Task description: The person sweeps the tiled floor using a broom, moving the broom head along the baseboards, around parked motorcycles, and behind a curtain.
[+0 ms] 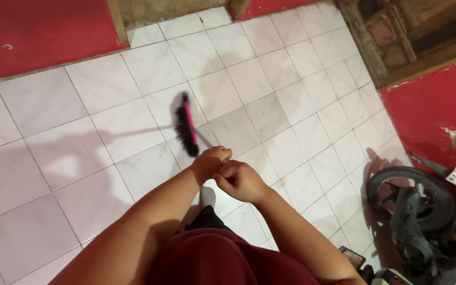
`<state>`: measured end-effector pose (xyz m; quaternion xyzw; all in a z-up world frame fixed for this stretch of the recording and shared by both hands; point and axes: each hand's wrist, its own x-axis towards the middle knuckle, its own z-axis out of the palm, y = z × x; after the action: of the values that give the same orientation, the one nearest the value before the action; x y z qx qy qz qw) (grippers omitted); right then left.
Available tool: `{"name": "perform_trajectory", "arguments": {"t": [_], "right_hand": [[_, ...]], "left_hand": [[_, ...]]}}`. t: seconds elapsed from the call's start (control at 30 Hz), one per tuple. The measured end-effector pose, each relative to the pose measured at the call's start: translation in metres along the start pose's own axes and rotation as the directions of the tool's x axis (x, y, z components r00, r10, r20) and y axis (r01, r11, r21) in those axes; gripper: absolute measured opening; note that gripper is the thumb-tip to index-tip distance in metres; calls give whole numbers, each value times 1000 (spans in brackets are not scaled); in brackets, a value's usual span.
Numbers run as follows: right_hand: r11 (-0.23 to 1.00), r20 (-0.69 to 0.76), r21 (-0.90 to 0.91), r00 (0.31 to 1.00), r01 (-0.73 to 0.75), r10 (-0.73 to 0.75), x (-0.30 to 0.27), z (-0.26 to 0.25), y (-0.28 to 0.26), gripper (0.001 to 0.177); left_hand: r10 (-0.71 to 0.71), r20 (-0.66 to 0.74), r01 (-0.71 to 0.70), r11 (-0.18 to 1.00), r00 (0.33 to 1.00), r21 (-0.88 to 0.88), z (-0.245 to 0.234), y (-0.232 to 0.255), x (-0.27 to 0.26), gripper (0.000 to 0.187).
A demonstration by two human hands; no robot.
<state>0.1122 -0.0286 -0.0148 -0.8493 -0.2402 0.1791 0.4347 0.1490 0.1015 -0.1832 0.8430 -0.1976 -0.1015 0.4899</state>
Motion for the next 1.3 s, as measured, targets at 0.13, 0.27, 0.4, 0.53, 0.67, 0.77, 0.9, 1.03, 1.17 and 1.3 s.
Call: {"name": "perform_trajectory", "arguments": {"t": [0.13,0.27,0.4,0.53,0.67,0.77,0.9,1.03,1.17,1.3], "right_hand": [[993,38,-26,992,119,-118,11,-2,-39,35],[954,111,122,951,275,-288,12,-26,-95,44],[918,226,319,922,234,-314,11,-32,-143,44],[859,352,426,823,283,-445,35,-3,-148,44],[835,401,493,788,245,-468,72,65,-123,47],[796,381,547,770,259,-512,103,118,-105,35],[849,404,485,807,210,-431,142,156,-87,35],[929,472,351,834,119,-285,177,157,-63,40],[976,413,96,884,195,-217,210,116,-50,39],[1000,310,-19,951,0,6,230,52,-43,28]], "left_hand": [[30,-75,-37,995,997,-93,-36,33,-7,18],[130,-208,-161,977,969,-137,-82,73,-30,20],[28,-217,-44,997,976,-68,-116,94,-76,23],[-49,-250,43,999,967,-31,-144,69,-132,27],[-398,-215,435,886,892,162,-163,29,-186,27],[-441,-270,490,858,856,152,-181,0,-223,26],[-586,-325,642,761,742,94,-195,-37,-222,21],[-587,-359,622,783,726,-21,-184,-98,-184,18],[-413,-324,417,907,851,-60,-169,-138,-97,28],[-263,-114,285,919,958,274,-176,-124,10,30]]}}
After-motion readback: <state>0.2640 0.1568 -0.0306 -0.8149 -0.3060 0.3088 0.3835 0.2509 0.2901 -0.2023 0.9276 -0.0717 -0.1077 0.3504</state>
